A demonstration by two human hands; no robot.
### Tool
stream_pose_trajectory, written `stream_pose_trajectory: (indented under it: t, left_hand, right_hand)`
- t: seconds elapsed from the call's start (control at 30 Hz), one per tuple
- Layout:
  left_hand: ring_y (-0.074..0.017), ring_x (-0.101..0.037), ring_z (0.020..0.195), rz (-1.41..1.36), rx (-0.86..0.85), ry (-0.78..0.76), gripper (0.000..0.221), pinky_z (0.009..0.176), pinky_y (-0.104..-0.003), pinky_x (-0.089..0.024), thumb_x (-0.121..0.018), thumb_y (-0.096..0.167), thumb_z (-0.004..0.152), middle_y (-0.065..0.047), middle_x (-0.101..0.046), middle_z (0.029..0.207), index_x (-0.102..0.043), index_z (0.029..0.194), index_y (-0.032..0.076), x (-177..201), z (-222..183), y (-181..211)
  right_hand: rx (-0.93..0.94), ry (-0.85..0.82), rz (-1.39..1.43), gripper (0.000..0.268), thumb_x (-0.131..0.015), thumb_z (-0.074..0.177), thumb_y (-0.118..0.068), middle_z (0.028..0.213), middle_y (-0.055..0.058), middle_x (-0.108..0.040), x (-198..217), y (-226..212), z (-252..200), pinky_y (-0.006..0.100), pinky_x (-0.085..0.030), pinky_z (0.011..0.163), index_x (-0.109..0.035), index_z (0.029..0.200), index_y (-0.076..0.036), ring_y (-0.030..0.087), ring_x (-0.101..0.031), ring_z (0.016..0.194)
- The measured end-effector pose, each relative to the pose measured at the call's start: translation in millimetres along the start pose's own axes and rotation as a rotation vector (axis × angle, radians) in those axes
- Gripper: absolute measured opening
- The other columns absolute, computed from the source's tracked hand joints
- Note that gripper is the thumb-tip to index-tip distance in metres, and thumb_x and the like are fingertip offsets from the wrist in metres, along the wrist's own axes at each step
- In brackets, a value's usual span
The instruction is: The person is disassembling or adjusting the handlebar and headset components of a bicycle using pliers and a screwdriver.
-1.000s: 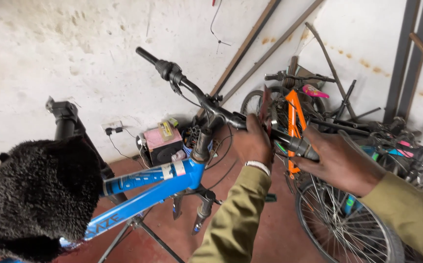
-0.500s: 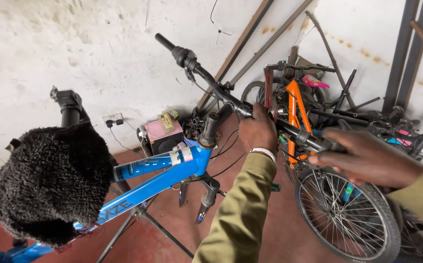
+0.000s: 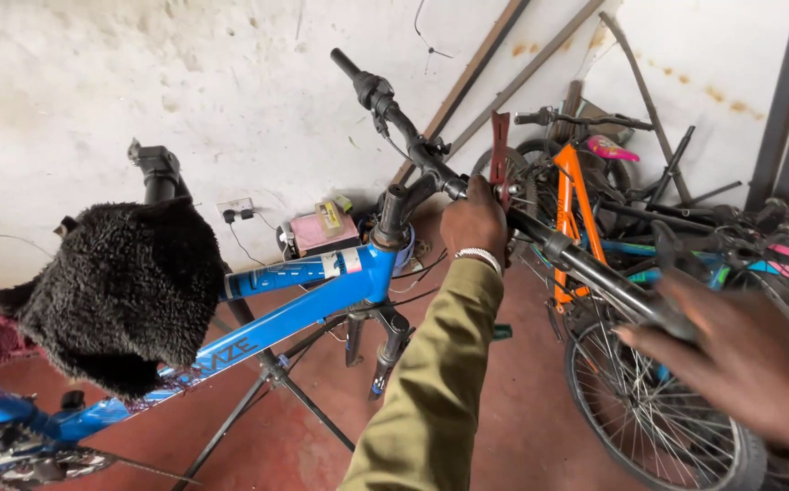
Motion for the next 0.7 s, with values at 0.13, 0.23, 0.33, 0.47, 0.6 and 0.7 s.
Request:
stream_pose_trajectory:
  t: [0.13,0.23,0.33,0.47,0.6,0.7]
  left_hand:
    - [-0.0254,-0.061,0.056,0.566,-0.419,-0.007,0.019,0.047,-0.04,-0.053,-0.046,0.028,0.095,-0.009,-0.062,0.069,-0.053,0.097,0.011,-29,41,-3]
    - [-0.0203,-0.029,0.032,-0.277,0.123,-0.075,0.035,0.031,-0.037,-0.016,-0.042,0.037,0.078,-0.007,-0.036,0.041,-0.046,0.056,0.009,-10,-12,-14]
    - [-0.0223,-0.034,0.038,-0.156,0.109,-0.023,0.033,0.037,-0.039,-0.026,-0.038,0.03,0.084,-0.009,-0.04,0.049,-0.045,0.062,0.007,-7,-24,-1]
    - [-0.0196,-0.035,0.038,-0.208,0.118,-0.005,0.028,0.036,-0.036,-0.025,-0.04,0.029,0.083,-0.007,-0.04,0.049,-0.046,0.064,0.009,-5,-34,-5]
    - [-0.0212,-0.034,0.039,-0.136,0.116,0.004,0.028,0.037,-0.038,-0.025,-0.039,0.027,0.083,-0.01,-0.042,0.049,-0.046,0.064,0.008,-3,-44,2]
    - [-0.0213,-0.036,0.039,-0.112,0.18,0.013,0.027,0.038,-0.037,-0.028,-0.04,0.029,0.082,-0.009,-0.043,0.05,-0.047,0.064,0.01,-1,-43,-1]
  right_hand:
    - [-0.177,0.115,0.185,0.032,-0.071,0.067,-0.046,0.049,0.001,-0.069,-5,36,-41,0.03,-0.045,0.049,-0.062,0.089,-0.024,0.017,-0.063,0.042]
    - [-0.021,0.245,0.102,0.05,-0.068,0.066,-0.048,0.078,0.001,-0.073,0,21,-60,0.04,-0.05,0.062,-0.057,0.109,-0.025,0.027,-0.069,0.083]
    - [0.051,0.336,-0.225,0.038,-0.054,0.073,-0.057,0.056,0.0,-0.065,5,18,-66,0.045,-0.053,0.056,-0.05,0.098,-0.028,0.029,-0.067,0.065]
    - [0.169,0.381,-0.021,0.041,-0.06,0.074,-0.047,0.049,0.004,-0.065,7,6,-81,0.047,-0.05,0.057,-0.054,0.105,-0.02,0.032,-0.066,0.06]
    - [0.03,0.442,-0.231,0.04,-0.053,0.075,-0.049,0.071,-0.001,-0.063,11,-1,-92,0.049,-0.053,0.05,-0.054,0.109,-0.029,0.03,-0.067,0.06]
    - [0.069,0.452,-0.26,0.038,-0.052,0.075,-0.047,0.077,0.0,-0.061,12,-8,-95,0.053,-0.053,0.051,-0.053,0.107,-0.027,0.035,-0.066,0.061]
Point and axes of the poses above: each hand's wrist, its own z-axis towards the middle knuckle, its own x-axis out of the back of the hand, y = z × x, the point moved 7 cm from there along z, towards the middle knuckle
